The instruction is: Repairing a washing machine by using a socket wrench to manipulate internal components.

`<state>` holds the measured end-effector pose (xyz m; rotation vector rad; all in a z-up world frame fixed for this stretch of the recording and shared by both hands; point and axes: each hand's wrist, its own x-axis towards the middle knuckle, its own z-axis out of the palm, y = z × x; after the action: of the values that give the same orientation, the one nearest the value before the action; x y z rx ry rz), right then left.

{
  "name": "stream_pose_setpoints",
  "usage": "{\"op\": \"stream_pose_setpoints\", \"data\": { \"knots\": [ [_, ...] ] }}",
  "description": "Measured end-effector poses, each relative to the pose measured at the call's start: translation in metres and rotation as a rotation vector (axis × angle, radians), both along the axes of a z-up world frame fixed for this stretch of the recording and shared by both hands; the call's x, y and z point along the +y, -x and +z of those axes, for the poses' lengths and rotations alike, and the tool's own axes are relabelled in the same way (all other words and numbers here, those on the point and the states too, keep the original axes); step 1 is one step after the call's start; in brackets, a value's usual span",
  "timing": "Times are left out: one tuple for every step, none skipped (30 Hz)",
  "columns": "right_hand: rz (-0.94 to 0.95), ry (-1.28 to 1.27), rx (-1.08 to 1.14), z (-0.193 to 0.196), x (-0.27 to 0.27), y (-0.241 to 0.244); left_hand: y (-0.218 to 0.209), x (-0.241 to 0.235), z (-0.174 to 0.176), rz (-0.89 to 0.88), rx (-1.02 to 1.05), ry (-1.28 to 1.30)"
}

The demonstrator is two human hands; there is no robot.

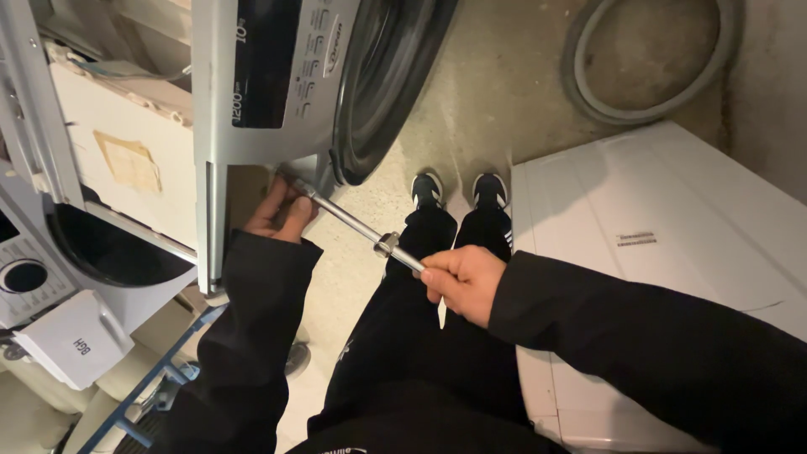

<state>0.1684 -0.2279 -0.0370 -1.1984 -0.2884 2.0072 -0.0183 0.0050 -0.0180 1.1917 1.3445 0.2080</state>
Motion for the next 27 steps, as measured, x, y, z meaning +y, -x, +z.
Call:
{"op": "stream_pose_setpoints", "data": {
  "knots": [
    [0.002,0.002,0.001,0.001,0.0,0.001,-0.002,-0.001,0.001,0.002,0.001,0.002],
    [-0.003,-0.003,-0.006,0.0,0.001,0.001,-0.004,-0.001,0.002,0.003,-0.026,-0.001],
    [-0.008,-0.007,-0.013,-0.001,0.002,0.001,-0.007,0.0,0.002,0.005,-0.053,-0.003],
    [-0.004,-0.005,-0.013,-0.003,-0.001,0.005,-0.011,-0.003,0.008,0.008,-0.052,-0.001],
    [-0.043,-0.064,-0.108,-0.006,-0.005,0.009,-0.014,-0.006,0.014,0.025,-0.045,-0.007],
    [-0.084,-0.124,-0.205,-0.009,-0.008,0.013,-0.018,-0.008,0.02,0.04,-0.039,-0.012],
    [-0.082,-0.123,-0.206,-0.005,-0.005,0.011,-0.015,-0.011,0.019,0.042,-0.04,-0.011],
    [-0.101,-0.131,-0.261,-0.001,-0.001,0.008,-0.011,-0.012,0.018,0.041,0.008,-0.035],
    [-0.12,-0.139,-0.317,0.004,0.003,0.006,-0.008,-0.014,0.017,0.04,0.057,-0.059],
    [-0.113,-0.141,-0.32,0.008,0.007,0.002,0.007,-0.02,0.006,0.047,0.054,-0.06],
    [-0.089,-0.013,-0.254,0.013,0.01,-0.002,0.022,-0.026,-0.006,0.082,0.039,-0.043],
    [-0.069,0.115,-0.19,0.017,0.014,-0.006,0.035,-0.032,-0.019,0.112,0.022,-0.026],
    [-0.067,0.114,-0.196,0.017,0.016,-0.007,0.034,-0.037,-0.022,0.115,0.017,-0.026],
    [-0.078,0.193,-0.14,0.018,0.016,-0.006,0.033,-0.044,-0.025,0.132,-0.126,0.157],
    [-0.09,0.272,-0.083,0.019,0.015,-0.006,0.032,-0.051,-0.028,0.148,-0.268,0.34],
    [-0.086,0.277,-0.086,0.016,0.013,-0.004,0.019,-0.05,-0.024,0.153,-0.27,0.345],
    [-0.117,0.237,-0.087,0.013,0.01,-0.002,0.007,-0.048,-0.02,0.163,-0.302,0.432],
    [-0.146,0.198,-0.087,0.01,0.007,0.001,-0.005,-0.047,-0.017,0.176,-0.333,0.519],
    [-0.14,0.203,-0.088,0.01,0.006,0.003,-0.008,-0.047,-0.016,0.183,-0.335,0.523],
    [-0.15,0.165,-0.119,0.01,0.005,0.003,-0.012,-0.046,-0.015,0.185,-0.384,0.554],
    [-0.16,0.127,-0.15,0.01,0.005,0.004,-0.015,-0.045,-0.014,0.187,-0.435,0.584],
    [-0.156,0.133,-0.149,0.01,0.005,0.006,-0.014,-0.046,-0.015,0.193,-0.434,0.589],
    [-0.107,0.153,-0.188,0.011,0.004,0.007,-0.012,-0.046,-0.015,0.199,-0.43,0.598],
    [-0.056,0.172,-0.227,0.012,0.004,0.008,-0.011,-0.047,-0.016,0.207,-0.429,0.605],
    [-0.05,0.177,-0.228,0.011,-0.001,0.012,-0.009,-0.049,-0.016,0.213,-0.43,0.61],
    [-0.023,0.197,-0.226,0.009,-0.003,0.014,-0.009,-0.047,-0.017,0.22,-0.423,0.587],
    [0.003,0.218,-0.225,0.007,-0.005,0.015,-0.01,-0.046,-0.018,0.228,-0.415,0.565]
  ]
}}
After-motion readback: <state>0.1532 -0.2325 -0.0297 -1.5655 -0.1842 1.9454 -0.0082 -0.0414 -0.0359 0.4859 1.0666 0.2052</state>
